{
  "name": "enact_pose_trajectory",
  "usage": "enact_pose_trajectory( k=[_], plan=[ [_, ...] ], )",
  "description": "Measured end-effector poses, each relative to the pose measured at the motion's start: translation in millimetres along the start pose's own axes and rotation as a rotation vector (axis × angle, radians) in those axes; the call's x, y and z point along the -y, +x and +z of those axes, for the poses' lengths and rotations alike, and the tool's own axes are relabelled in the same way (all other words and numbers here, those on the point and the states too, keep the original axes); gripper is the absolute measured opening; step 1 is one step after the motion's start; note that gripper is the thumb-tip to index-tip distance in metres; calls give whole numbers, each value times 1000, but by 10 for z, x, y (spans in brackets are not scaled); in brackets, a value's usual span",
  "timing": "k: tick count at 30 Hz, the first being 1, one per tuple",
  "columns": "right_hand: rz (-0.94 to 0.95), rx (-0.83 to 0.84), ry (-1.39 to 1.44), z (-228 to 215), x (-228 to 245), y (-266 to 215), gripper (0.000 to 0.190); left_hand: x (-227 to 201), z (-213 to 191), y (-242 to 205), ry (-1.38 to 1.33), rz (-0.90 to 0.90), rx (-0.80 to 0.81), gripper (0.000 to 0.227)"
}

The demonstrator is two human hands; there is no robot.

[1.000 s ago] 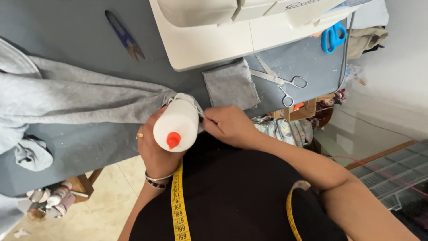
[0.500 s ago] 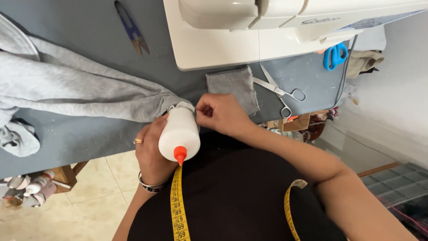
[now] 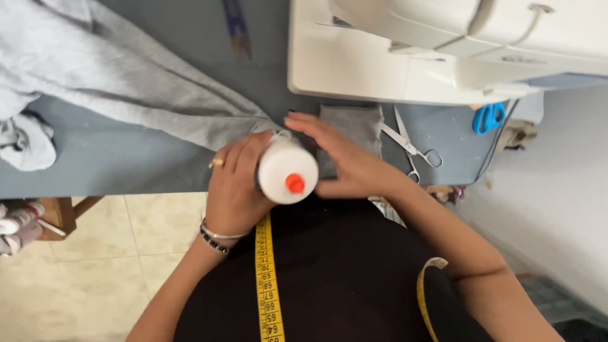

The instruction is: Applying glue to a grey sweatshirt and pressing the glued area onto small decorative beads to decorate the garment.

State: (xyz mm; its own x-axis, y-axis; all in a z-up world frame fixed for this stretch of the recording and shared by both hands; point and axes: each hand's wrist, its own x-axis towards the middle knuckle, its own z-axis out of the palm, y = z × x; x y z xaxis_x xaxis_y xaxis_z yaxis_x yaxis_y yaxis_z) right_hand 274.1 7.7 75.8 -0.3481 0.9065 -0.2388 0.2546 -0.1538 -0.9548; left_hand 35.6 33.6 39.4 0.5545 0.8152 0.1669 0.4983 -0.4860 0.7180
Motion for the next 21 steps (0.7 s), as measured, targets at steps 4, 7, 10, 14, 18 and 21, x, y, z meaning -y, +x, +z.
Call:
enact_pose_trajectory(
  k=[4, 7, 10, 14, 18, 21],
  plan=[
    [-128, -62, -2, 145, -3, 72, 97, -5, -159, 38, -180, -93, 69, 86],
    [-48, -126, -25, 110, 24, 147, 93, 70, -256, -202, -335, -302, 2, 80],
    [-39, -152, -27, 88, -21, 133, 97, 106, -169, -428, -487, -524, -84, 48],
    [-178, -147, -39, 204, 76, 122, 89, 62, 22, -457, -487, -524, -135, 23],
    [-182, -156, -55, 274, 9, 109, 87, 207, 210, -502, -388, -576, -130, 13],
    [-183, -147, -112, 288, 11, 87, 88, 225, 276, -547, -286, -613, -90, 11]
  ],
)
